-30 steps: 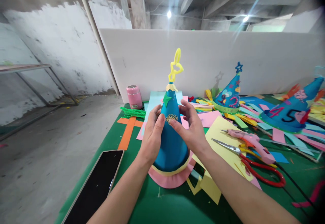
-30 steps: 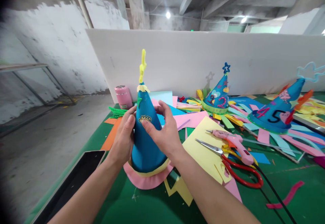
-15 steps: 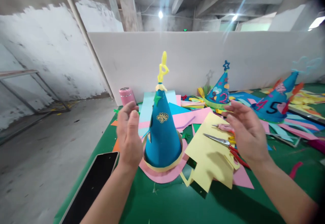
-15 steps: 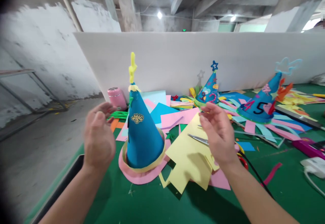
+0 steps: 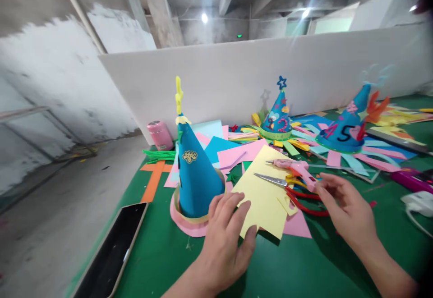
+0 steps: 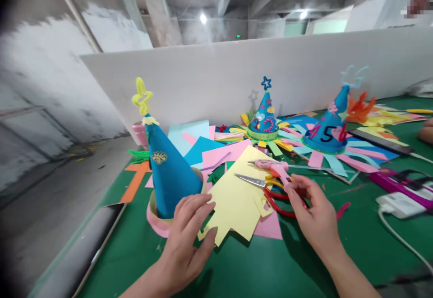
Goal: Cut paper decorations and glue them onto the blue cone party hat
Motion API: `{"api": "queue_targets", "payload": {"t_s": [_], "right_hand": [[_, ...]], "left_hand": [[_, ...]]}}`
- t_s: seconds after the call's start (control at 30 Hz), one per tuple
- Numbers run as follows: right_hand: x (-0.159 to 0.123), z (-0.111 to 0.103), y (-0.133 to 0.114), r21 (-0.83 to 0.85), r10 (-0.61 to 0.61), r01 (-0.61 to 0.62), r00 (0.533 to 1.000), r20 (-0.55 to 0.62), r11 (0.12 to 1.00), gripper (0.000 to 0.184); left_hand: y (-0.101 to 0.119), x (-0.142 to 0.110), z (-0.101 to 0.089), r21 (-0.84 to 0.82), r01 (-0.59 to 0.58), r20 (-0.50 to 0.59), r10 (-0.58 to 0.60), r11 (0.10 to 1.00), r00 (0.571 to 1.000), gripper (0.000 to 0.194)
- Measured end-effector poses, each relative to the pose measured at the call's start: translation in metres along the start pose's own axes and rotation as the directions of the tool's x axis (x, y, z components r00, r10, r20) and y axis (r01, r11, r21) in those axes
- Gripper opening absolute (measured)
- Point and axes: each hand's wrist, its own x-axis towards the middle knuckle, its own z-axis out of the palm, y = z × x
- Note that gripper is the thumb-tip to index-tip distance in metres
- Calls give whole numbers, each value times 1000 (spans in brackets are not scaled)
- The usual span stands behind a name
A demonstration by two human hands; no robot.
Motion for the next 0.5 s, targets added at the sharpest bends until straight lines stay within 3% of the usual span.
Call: {"api": "queue_targets", "payload": {"t_s": [0.13, 0.2, 0.27, 0.3, 0.33, 0.4, 0.5], "right_hand": [[-12, 1, 1, -214, -171, 168, 985, 6, 962, 27], [-17, 0, -1, -243, -292, 291, 956, 35, 925, 25], [-19, -1, -3, -262, -379, 377, 924, 46, 888, 23], [-19, -1, -3, -274, -399, 394, 916, 40, 877, 22], [-19, -1, -3, -285, -405, 394, 914, 23, 874, 22], [-18, -1, -2, -286, -405, 383, 914, -22, 879, 22], [-15, 2, 0, -234, -401, 375, 913, -78, 897, 19]], "left_hand": [[-19, 8, -8, 109, 140, -263, -108, 984, 959, 28], [-35, 16, -19, 161, 240, -445, -146, 958, 883, 25], [-51, 25, -32, 165, 328, -552, -189, 930, 812, 25], [-59, 29, -37, 130, 418, -584, -271, 899, 765, 27], [-67, 34, -42, 72, 493, -587, -363, 867, 724, 32], [-80, 41, -50, -103, 559, -492, -531, 823, 690, 44], [-92, 50, -56, -401, 536, -272, -656, 743, 704, 53]]}}
